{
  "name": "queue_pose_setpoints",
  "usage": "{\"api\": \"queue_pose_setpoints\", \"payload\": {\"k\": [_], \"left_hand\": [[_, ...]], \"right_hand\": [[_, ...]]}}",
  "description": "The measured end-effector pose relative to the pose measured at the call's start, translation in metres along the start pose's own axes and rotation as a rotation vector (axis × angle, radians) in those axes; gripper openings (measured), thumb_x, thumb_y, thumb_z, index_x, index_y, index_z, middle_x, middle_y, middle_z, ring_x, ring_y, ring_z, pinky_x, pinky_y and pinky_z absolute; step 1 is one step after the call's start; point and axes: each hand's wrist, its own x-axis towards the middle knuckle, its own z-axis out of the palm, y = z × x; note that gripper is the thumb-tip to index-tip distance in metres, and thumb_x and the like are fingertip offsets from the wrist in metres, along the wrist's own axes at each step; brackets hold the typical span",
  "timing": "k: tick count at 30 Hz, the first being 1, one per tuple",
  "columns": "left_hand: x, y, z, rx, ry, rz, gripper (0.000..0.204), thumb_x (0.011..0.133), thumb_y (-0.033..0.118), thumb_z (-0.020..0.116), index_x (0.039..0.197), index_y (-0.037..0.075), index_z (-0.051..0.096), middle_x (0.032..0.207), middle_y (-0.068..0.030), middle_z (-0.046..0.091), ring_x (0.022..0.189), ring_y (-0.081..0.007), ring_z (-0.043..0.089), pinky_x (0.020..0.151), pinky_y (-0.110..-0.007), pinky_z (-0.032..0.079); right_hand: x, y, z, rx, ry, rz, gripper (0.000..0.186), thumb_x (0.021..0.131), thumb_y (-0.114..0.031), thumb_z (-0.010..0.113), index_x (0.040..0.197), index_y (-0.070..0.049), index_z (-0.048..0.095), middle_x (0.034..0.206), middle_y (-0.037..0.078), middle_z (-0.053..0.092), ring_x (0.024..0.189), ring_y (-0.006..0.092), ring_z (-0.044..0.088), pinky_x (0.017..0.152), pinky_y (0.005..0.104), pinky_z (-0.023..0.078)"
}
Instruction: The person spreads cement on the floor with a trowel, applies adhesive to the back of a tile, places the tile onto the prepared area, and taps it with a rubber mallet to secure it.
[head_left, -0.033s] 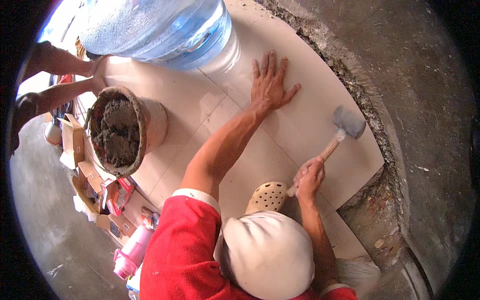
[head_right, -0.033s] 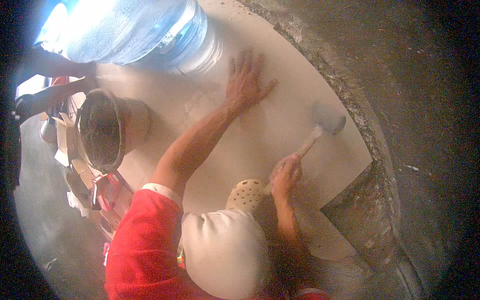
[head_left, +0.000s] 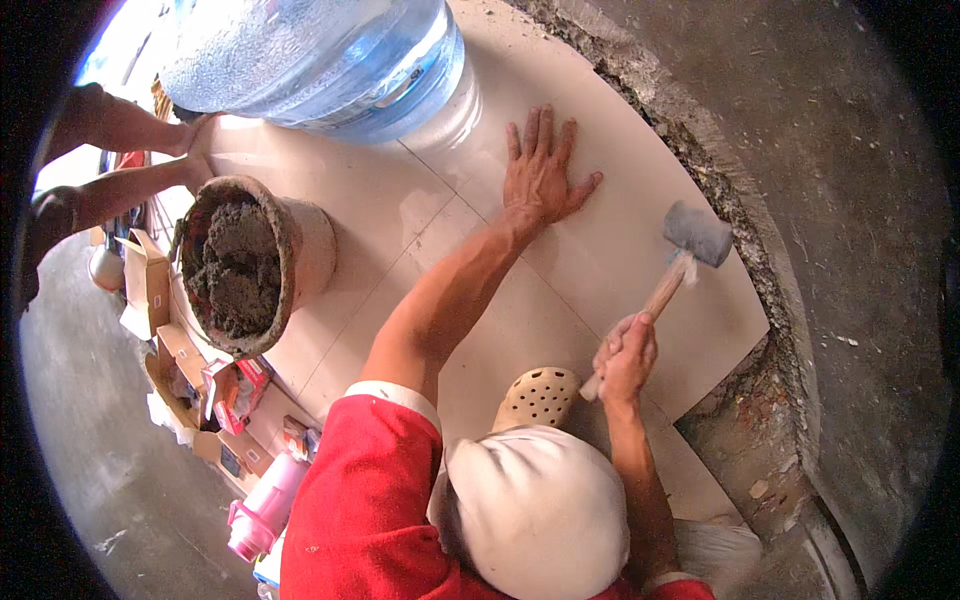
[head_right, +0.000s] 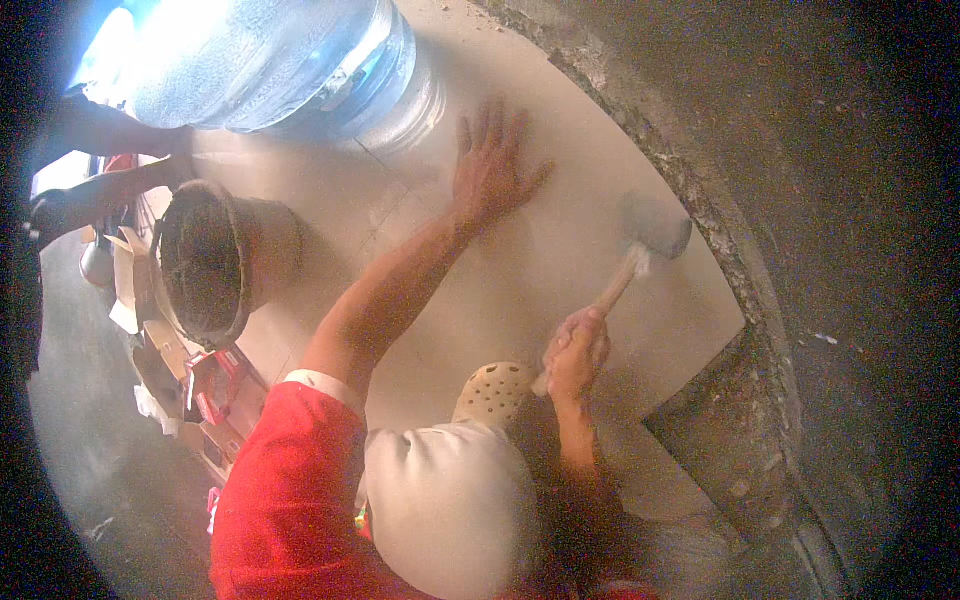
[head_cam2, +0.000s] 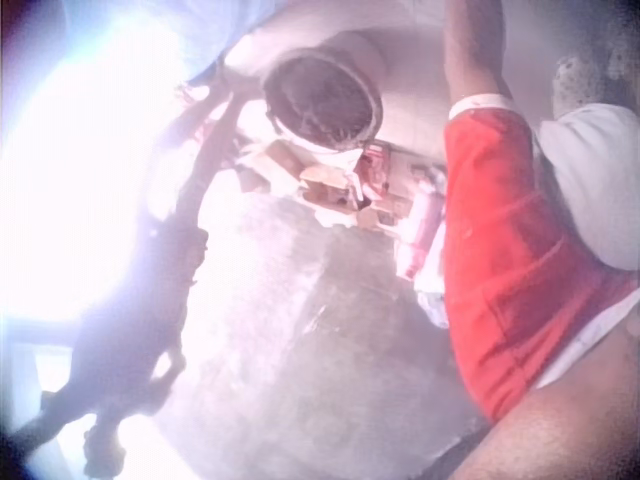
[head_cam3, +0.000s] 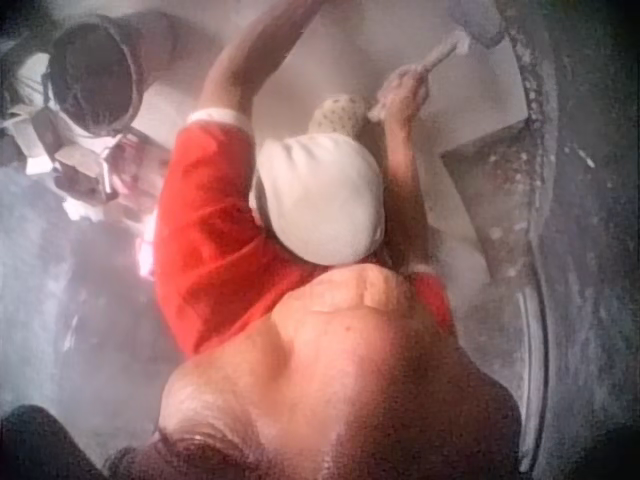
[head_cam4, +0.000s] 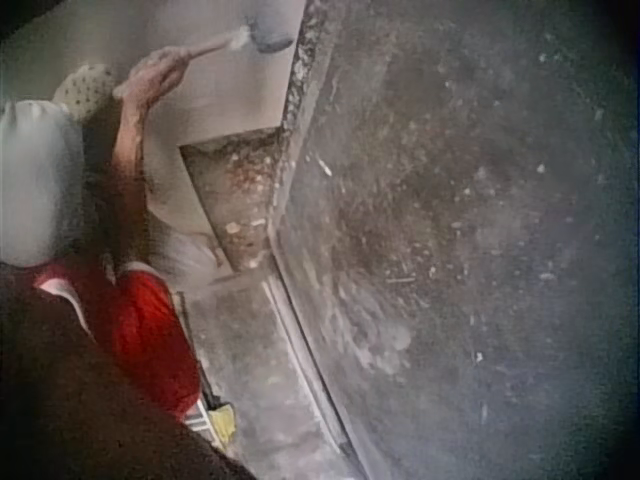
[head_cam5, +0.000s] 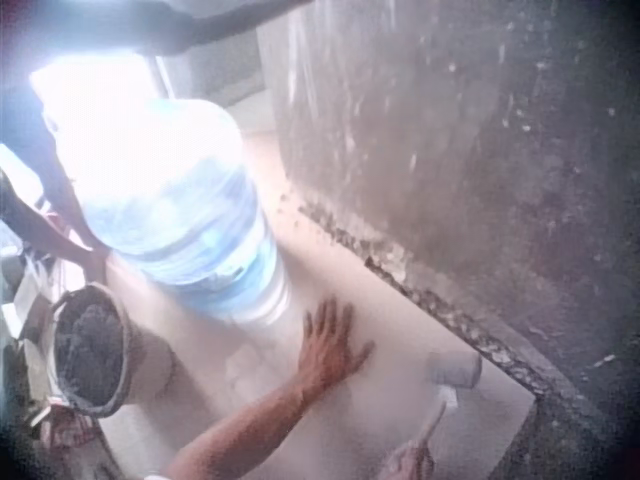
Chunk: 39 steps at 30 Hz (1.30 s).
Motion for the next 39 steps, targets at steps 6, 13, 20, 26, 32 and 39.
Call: {"api": "queue_pose_setpoints", "payload": {"k": [6,13,20,26,32,39], "left_hand": [[0.005,-0.002,0.002,-0.050,0.006,-0.001,0.088,0.093,0.065,0.059,0.156,0.006,0.041,0.166,-0.0293,0.025,0.155,-0.0467,0.020,0.125,-0.066,0.009],[0.004,-0.008,0.010,-0.114,0.079,-0.009,0.087,0.092,0.064,0.056,0.155,0.006,0.043,0.164,-0.0289,0.030,0.156,-0.0440,0.021,0.125,-0.065,0.007],[-0.042,-0.010,0.002,0.023,0.100,-0.081,0.084,0.096,0.067,0.051,0.158,0.011,0.041,0.162,-0.0338,0.028,0.153,-0.0509,0.020,0.120,-0.073,0.011],[-0.061,-0.010,-0.006,0.051,0.093,-0.096,0.085,0.096,0.067,0.050,0.159,0.011,0.039,0.164,-0.0358,0.023,0.153,-0.0535,0.017,0.119,-0.074,0.009],[-0.059,-0.008,-0.009,0.043,0.072,-0.113,0.086,0.096,0.067,0.050,0.159,0.009,0.038,0.164,-0.0358,0.022,0.154,-0.0532,0.016,0.120,-0.073,0.005],[-0.060,-0.005,-0.010,0.052,0.072,-0.137,0.087,0.097,0.067,0.049,0.160,0.009,0.036,0.165,-0.0356,0.019,0.156,-0.0520,0.010,0.121,-0.071,0.001]], "right_hand": [[0.017,0.047,-0.013,-0.177,0.108,-0.304,0.041,0.109,-0.049,0.044,0.091,-0.013,0.045,0.066,-0.002,0.043,0.044,0.0101,0.039,0.038,0.0274,0.034],[0.040,0.047,-0.046,-0.542,0.019,-0.367,0.045,0.108,-0.050,0.046,0.093,-0.007,0.050,0.066,-0.001,0.044,0.047,0.0083,0.042,0.040,0.0255,0.034],[0.042,0.069,-0.068,-0.661,-0.032,-0.388,0.050,0.108,-0.050,0.048,0.097,-0.002,0.057,0.067,0.000,0.049,0.051,0.0093,0.046,0.044,0.0270,0.037],[0.035,0.020,-0.073,-0.860,-0.050,-0.534,0.048,0.109,-0.044,0.050,0.097,0.001,0.059,0.072,0.006,0.055,0.062,0.0178,0.053,0.057,0.0331,0.042],[0.035,-0.015,-0.056,-0.771,-0.050,-0.716,0.045,0.109,-0.040,0.048,0.103,0.005,0.056,0.076,0.021,0.062,0.067,0.0390,0.061,0.061,0.0474,0.045],[0.052,-0.022,-0.055,-1.107,-0.048,-0.684,0.040,0.110,-0.036,0.048,0.107,0.003,0.056,0.080,0.026,0.062,0.074,0.0446,0.064,0.065,0.0501,0.047]]}}
